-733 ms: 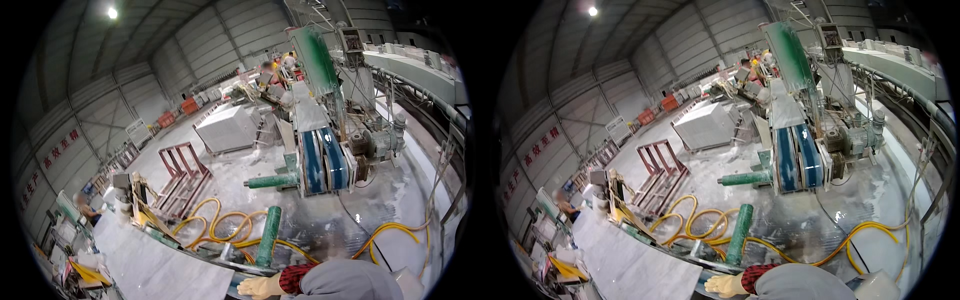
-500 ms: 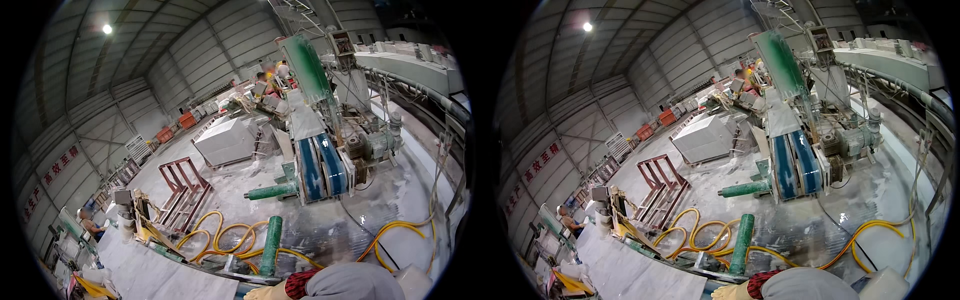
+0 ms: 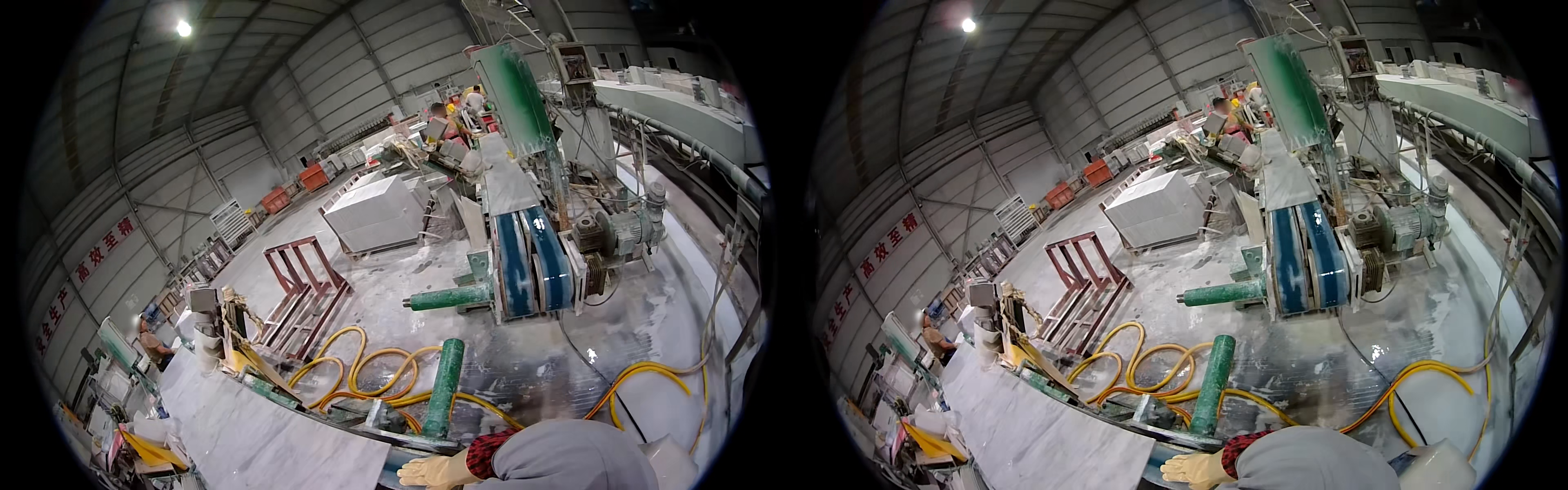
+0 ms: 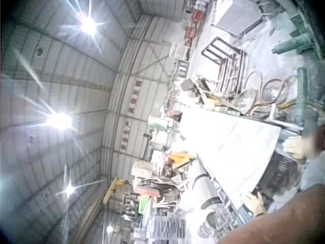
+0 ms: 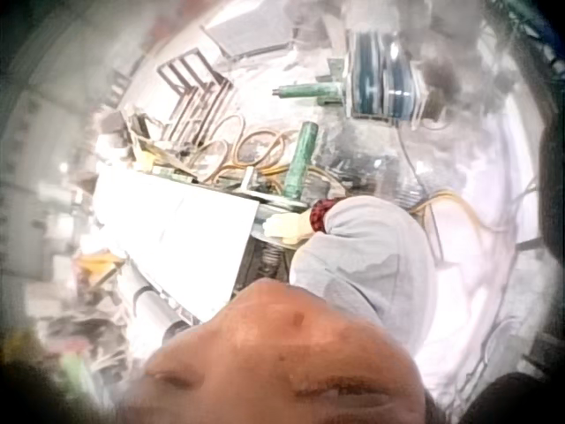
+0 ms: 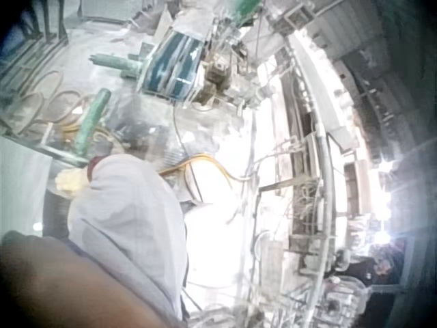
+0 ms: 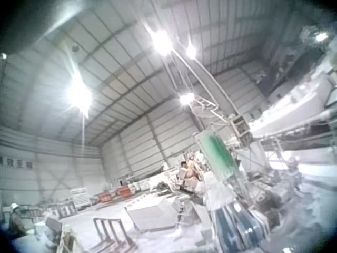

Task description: The person repeatedly picks up large rectangular stone slabs from a conveyor belt and places them onto a nearby rack. The person handles the slabs one at a time, turning them over and stacking them in a pile.

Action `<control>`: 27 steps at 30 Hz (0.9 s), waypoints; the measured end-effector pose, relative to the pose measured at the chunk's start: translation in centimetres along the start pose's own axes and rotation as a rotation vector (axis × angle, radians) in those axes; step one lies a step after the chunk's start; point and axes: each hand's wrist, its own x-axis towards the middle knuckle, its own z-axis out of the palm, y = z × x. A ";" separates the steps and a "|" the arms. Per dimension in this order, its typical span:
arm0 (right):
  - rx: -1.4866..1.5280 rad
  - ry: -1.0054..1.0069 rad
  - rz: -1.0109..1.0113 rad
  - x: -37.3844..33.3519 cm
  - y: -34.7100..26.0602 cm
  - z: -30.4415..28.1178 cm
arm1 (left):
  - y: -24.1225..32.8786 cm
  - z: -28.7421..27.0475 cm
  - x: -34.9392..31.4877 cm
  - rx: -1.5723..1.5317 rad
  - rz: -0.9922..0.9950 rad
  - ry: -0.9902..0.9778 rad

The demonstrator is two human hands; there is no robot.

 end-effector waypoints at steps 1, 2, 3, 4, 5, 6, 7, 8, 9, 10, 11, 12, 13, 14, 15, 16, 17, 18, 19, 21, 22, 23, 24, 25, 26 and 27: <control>0.005 0.019 -0.004 0.0 -0.1 0.1 | 0.3 -0.1 0.2 -0.039 -0.004 0.025; 0.004 0.039 -0.005 0.0 0.0 0.2 | 0.6 -0.3 0.5 -0.038 -0.004 0.035; -0.027 0.070 -0.014 0.1 -0.1 0.4 | 0.7 -0.6 0.7 -0.016 0.038 0.017; -0.039 0.069 0.002 0.2 0.0 0.6 | 0.8 -1.1 0.9 0.051 0.081 -0.025; -0.045 0.063 0.018 0.2 0.1 0.9 | 0.7 -1.5 0.8 0.120 0.123 -0.075; -0.048 0.037 0.042 0.1 0.0 1.3 | 0.5 -1.9 0.7 0.189 0.165 -0.130; -0.033 -0.069 0.124 0.6 0.3 1.6 | 0.2 -2.2 0.5 0.262 0.208 -0.186; -0.147 -0.114 0.107 0.7 0.3 2.0 | -0.1 -2.1 0.2 0.346 0.251 -0.250; -0.070 -0.084 0.118 0.6 0.6 2.3 | -0.6 -2.0 -0.1 0.258 0.173 -0.245; -0.049 -0.065 0.130 0.7 0.7 2.6 | -1.2 -1.6 -0.5 0.177 0.091 -0.238; -0.028 -0.065 0.122 0.8 0.8 2.9 | -1.4 -0.5 -0.7 0.092 0.006 -0.224; -0.067 -0.072 0.135 0.8 0.9 3.1 | -1.6 0.7 -0.9 -0.002 -0.079 -0.203; -0.028 -0.057 0.144 0.6 0.9 3.4 | -2.1 1.8 -1.1 0.082 0.064 0.005; -0.059 -0.057 0.128 0.6 1.1 3.5 | -2.5 2.8 -1.4 0.079 0.053 -0.003; -0.041 -0.036 0.124 0.5 1.0 3.6 | -2.8 3.8 -1.5 0.072 0.041 -0.007; -0.041 -0.039 0.134 0.4 1.0 3.7 | -3.1 4.5 -1.7 0.065 0.028 -0.009; -0.052 -0.030 0.125 0.3 1.0 3.6 | -3.4 4.9 -1.8 0.024 0.050 0.002; -0.060 -0.033 0.122 0.3 1.0 3.6 | -3.6 5.1 -1.9 0.017 0.038 -0.006; -0.067 -0.024 0.118 0.3 0.9 3.6 | -3.7 5.0 -1.9 0.008 0.027 -0.013; -0.085 -0.016 0.131 0.2 0.7 3.5 | -3.5 4.5 -1.7 0.007 0.041 0.008; -0.070 -0.014 0.133 0.2 0.6 3.6 | -3.2 4.0 -1.6 0.014 0.063 0.035; -0.062 -0.001 0.135 0.2 0.5 3.6 | -2.9 3.6 -1.4 0.022 0.085 0.062; -0.069 0.033 0.137 0.1 0.5 3.7 | -2.5 3.3 -1.2 0.021 0.069 0.053; -0.059 0.034 0.156 0.1 0.3 3.8 | -2.2 2.9 -1.0 0.021 0.052 0.043; -0.045 0.060 0.143 0.0 0.3 3.9 | -2.0 2.6 -0.9 0.022 0.034 0.034; -0.036 0.070 0.141 0.0 0.3 4.0 | -1.8 2.3 -0.9 0.029 0.031 0.022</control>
